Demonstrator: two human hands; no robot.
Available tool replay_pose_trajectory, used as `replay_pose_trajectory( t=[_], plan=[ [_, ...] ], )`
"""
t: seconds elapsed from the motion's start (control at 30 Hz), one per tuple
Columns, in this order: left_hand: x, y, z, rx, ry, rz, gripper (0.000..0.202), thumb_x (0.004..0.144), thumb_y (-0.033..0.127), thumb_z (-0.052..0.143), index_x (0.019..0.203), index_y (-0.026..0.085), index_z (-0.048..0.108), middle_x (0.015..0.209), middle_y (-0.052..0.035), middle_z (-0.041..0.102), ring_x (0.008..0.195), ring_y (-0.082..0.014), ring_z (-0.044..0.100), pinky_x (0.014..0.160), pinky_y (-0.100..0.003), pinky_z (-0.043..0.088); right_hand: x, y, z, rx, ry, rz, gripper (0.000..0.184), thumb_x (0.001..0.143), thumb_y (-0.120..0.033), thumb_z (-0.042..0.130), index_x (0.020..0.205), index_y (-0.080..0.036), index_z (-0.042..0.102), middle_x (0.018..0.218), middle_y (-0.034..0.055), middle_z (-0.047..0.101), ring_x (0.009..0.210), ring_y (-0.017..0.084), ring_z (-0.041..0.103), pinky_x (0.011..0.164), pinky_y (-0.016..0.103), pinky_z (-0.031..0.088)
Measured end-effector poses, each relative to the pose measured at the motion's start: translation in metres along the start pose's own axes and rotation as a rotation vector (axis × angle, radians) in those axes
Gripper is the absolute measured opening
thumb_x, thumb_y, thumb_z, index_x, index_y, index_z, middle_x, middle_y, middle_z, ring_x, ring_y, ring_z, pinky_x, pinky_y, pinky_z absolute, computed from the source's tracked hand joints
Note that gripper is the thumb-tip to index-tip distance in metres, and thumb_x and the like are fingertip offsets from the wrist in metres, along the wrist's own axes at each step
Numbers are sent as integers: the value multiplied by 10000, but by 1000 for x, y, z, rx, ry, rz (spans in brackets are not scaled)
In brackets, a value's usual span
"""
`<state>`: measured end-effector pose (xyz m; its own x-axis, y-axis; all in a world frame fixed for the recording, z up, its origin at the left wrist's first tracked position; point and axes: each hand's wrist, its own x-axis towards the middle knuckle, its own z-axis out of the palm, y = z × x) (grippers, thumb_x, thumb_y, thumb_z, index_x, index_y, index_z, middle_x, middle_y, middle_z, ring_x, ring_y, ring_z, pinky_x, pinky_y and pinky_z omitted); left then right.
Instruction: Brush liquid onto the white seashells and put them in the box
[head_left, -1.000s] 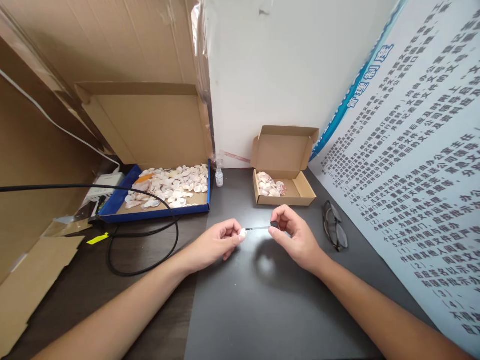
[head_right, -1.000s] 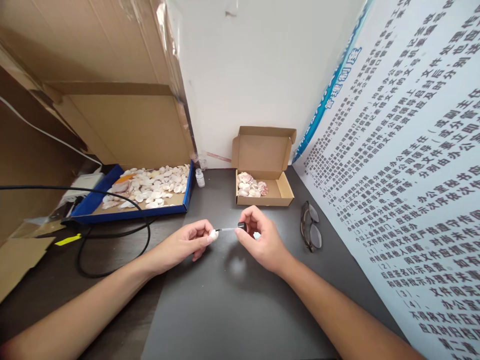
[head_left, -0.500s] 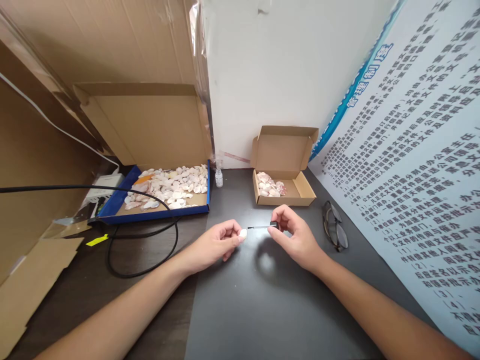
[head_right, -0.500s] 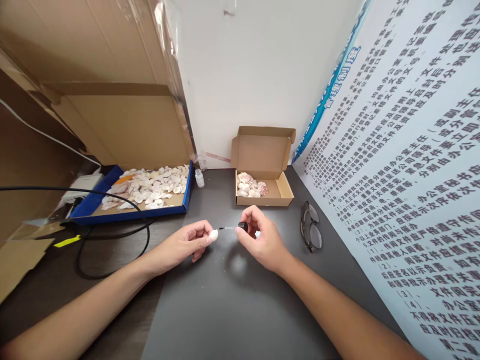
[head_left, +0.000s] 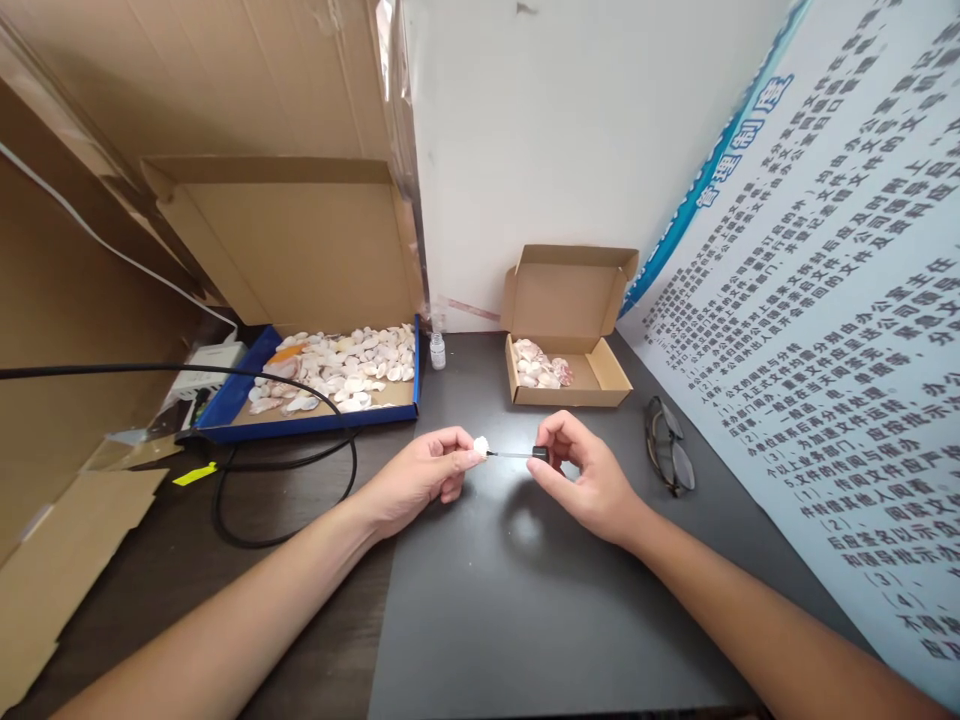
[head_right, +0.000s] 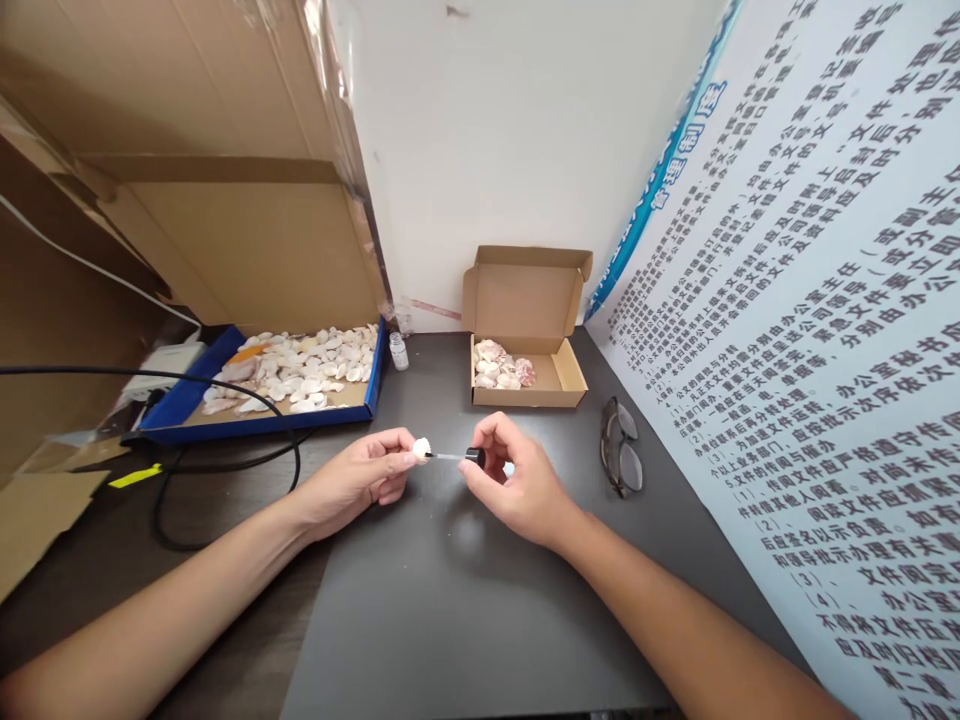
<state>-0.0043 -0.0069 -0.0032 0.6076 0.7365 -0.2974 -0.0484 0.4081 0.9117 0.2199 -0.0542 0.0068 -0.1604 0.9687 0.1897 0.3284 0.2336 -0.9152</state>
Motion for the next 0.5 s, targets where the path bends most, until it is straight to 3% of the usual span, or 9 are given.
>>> replay_pose_trajectory(
  t=[0.27, 0.5],
  plan=[
    [1, -1, 0, -3, 21, 16, 344, 777, 427, 770, 816, 153, 566, 557, 86, 387, 476, -26, 335, 492, -183, 281, -2, -2, -1, 34, -1, -39, 156, 853, -273, 589, 870, -209, 448, 702, -34, 466, 603, 97, 453, 569, 236, 399],
    [1, -2, 1, 32, 21, 19, 359, 773, 437, 765, 792, 157, 539, 585, 77, 398, 493, -31, 344, 499, -186, 272, -1, -1, 2, -30, -30, 20, 164, 853, -269, 597, 858, -203, 447, 697, -34, 483, 586, 89, 453, 568, 233, 405]
  ],
)
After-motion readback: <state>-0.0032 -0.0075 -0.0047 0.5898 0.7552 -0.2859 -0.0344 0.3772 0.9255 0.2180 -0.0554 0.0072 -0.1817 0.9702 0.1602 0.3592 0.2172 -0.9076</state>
